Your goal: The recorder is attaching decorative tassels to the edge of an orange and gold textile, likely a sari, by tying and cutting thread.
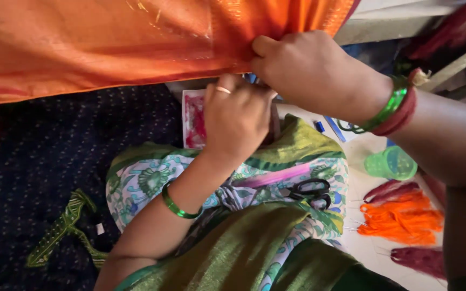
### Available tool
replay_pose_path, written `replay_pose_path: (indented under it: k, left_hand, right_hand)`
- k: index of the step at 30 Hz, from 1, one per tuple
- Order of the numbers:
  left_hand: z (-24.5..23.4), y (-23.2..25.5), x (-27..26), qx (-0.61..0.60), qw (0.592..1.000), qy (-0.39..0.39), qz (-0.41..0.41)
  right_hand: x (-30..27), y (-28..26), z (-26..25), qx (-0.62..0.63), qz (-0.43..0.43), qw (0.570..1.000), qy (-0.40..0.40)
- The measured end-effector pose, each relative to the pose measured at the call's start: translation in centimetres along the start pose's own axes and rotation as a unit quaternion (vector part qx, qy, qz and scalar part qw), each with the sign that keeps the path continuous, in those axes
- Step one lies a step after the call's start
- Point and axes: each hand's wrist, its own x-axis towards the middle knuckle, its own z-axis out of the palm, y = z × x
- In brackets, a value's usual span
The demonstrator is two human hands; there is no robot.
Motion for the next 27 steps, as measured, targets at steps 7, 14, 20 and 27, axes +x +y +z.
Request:
replay_pose_path:
  k: [7,14,20,27]
  left_hand:
    - [7.3,-5.3,-4.0,-0.318,0.924,-0.063,-0.203]
    - [8.0,-5.4,-5.0,-0.603,0.684,-0.094,-0.4]
    - [6.5,-5.2,-4.7,-0.555,0.735,-0.062,-0.383]
    - [3.7,-3.2,-2.4,-0.284,0.923,-0.081,-0.247]
  right_hand:
    - [-3.7,-0.5,-1.8,0.175,0.086,0.958,0.211]
    - [-8.5,-1.8,2.6,0.383,0.189,0.897,0.114]
    - [-9.2,-0.8,1.8,0.252,0.127,0.959,0.038]
    - [-3.8,0.4,-2.5,0.148,-0.019,0.987,0.064]
